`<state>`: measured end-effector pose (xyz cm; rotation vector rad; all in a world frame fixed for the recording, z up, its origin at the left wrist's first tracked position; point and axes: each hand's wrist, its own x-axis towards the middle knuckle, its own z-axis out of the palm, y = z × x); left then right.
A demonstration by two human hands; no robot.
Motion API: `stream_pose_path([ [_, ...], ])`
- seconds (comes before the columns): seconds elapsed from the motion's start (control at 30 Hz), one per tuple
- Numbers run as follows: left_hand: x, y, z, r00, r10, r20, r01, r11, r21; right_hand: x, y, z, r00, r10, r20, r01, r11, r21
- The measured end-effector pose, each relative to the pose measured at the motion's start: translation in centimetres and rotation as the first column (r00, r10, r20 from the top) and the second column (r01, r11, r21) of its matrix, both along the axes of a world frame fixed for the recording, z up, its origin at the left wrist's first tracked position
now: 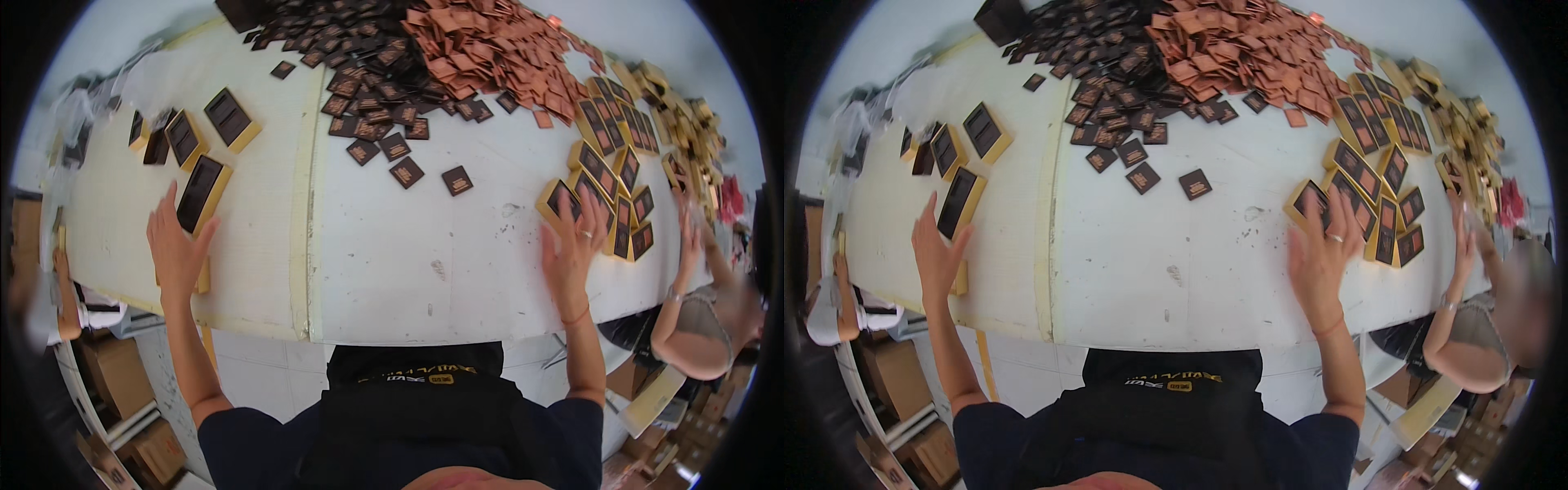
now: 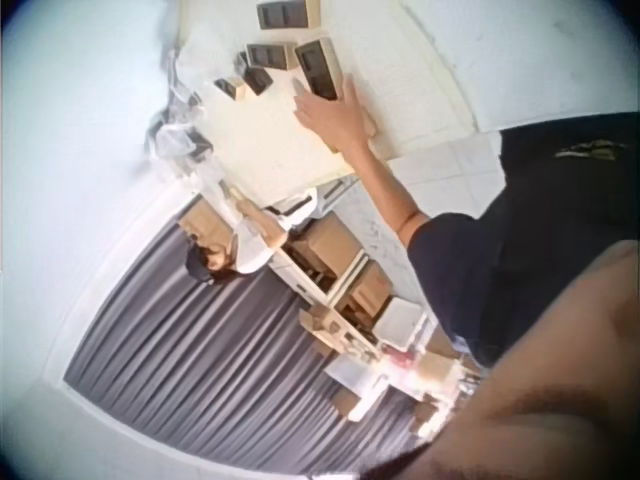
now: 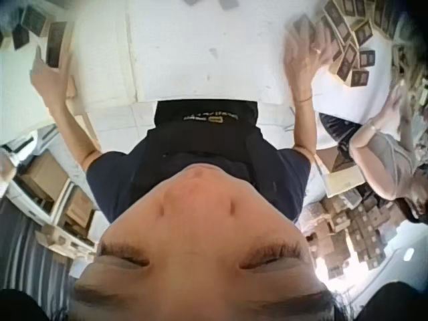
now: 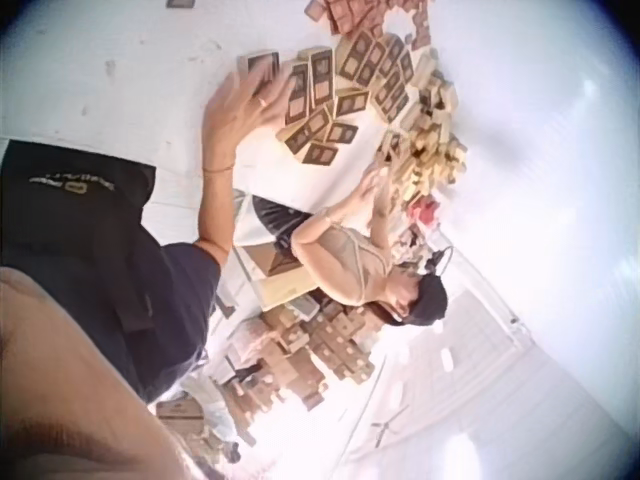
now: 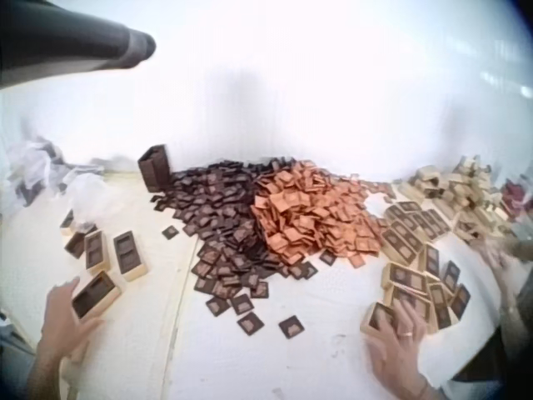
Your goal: The person assembles small rectangular compact packs by placing two square inserts into a black plastic tray, then inserting the tray into a gold cardboard sleeve. The person repeats this process for multiple units on a white table.
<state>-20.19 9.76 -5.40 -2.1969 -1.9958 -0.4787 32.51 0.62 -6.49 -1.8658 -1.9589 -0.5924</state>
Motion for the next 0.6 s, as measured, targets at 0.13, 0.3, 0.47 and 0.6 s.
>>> stream_pose_path([
  [0.13, 2.7, -0.6, -0.2, 0.996, -0.055, 0.065, 0.063, 0.989, -0.134, -4.2, 4.7, 1.1, 0.855, 0.435, -0.283, -0.495, 0.847, -0.196],
  [0.3, 10.1, -2.7, -0.4, 0.841, -0.429, 0.330, 0.470, 0.881, -0.050, -3.8, 11.2, -2.0, 0.690, 0.633, -0.351, -0.716, 0.669, -0.201],
  [0.47, 14.2, -2.6, -1.2, 0.665, -0.593, 0.454, 0.682, 0.730, -0.047, -5.3, 11.2, -1.7, 0.624, 0.540, -0.565, -0.687, 0.724, -0.068],
  [0.6, 18.2, -2.5, -2.1, 0.559, -0.572, 0.600, 0.751, 0.657, -0.073, -10.1, 6.7, 0.9, 0.378, 0.348, -0.858, -0.748, 0.661, -0.061],
])
